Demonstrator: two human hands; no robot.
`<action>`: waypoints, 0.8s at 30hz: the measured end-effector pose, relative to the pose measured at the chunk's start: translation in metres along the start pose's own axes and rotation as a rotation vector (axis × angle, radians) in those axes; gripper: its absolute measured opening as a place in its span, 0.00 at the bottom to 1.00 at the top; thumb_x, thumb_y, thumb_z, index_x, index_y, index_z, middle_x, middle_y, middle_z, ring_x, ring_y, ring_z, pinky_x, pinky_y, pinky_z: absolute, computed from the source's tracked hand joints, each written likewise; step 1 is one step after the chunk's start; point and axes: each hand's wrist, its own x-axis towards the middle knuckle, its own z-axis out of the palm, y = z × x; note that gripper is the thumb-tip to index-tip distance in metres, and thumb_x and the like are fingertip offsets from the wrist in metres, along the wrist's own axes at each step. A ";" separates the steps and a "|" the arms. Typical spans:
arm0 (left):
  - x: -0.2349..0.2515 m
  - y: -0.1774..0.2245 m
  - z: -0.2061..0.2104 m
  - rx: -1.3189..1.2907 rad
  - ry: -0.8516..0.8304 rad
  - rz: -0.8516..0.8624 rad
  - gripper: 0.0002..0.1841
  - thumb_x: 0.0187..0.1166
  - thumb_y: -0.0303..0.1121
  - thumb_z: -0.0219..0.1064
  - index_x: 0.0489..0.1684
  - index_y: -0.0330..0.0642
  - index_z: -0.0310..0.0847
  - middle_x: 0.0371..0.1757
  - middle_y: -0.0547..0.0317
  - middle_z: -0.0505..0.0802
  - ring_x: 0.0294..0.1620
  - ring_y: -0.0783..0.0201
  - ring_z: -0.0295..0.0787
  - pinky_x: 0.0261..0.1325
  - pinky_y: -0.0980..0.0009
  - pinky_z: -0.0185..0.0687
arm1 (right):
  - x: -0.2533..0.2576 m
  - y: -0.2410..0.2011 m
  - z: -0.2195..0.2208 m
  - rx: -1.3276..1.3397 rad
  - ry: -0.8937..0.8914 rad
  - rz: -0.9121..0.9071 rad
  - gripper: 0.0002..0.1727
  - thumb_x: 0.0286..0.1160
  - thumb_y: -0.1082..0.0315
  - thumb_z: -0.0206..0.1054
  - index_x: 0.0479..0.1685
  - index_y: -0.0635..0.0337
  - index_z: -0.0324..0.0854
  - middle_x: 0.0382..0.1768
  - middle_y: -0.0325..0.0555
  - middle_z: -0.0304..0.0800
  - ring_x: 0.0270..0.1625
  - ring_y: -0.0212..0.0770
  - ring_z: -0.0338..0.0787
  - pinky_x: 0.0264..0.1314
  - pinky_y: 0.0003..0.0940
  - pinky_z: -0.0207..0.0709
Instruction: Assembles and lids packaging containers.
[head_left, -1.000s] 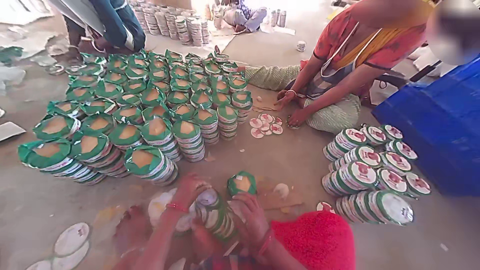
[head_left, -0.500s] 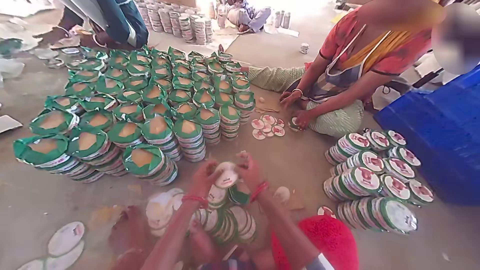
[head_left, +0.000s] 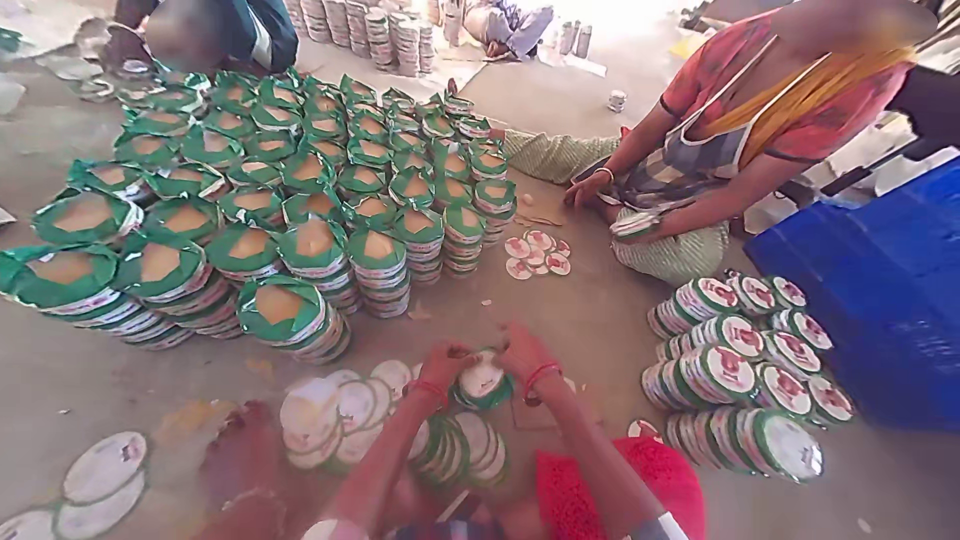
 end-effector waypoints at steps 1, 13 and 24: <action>0.000 -0.001 0.000 -0.006 0.005 0.005 0.21 0.77 0.35 0.75 0.62 0.32 0.81 0.55 0.43 0.90 0.52 0.58 0.86 0.57 0.59 0.80 | 0.000 0.003 0.002 0.013 0.029 -0.020 0.40 0.67 0.74 0.75 0.84 0.60 0.65 0.61 0.62 0.87 0.63 0.59 0.88 0.68 0.58 0.79; -0.010 -0.021 0.018 0.026 0.191 0.192 0.16 0.76 0.36 0.75 0.54 0.33 0.85 0.56 0.42 0.88 0.50 0.51 0.86 0.55 0.53 0.80 | -0.029 0.055 0.095 -0.250 0.412 -0.610 0.33 0.84 0.65 0.61 0.86 0.73 0.62 0.83 0.61 0.73 0.87 0.57 0.70 0.91 0.50 0.60; -0.009 -0.041 0.022 -0.034 0.209 0.338 0.15 0.87 0.34 0.61 0.58 0.32 0.85 0.62 0.41 0.85 0.55 0.56 0.83 0.60 0.62 0.79 | -0.022 0.071 0.097 -0.217 0.350 -0.547 0.36 0.89 0.57 0.54 0.89 0.72 0.55 0.88 0.60 0.65 0.91 0.53 0.64 0.96 0.47 0.48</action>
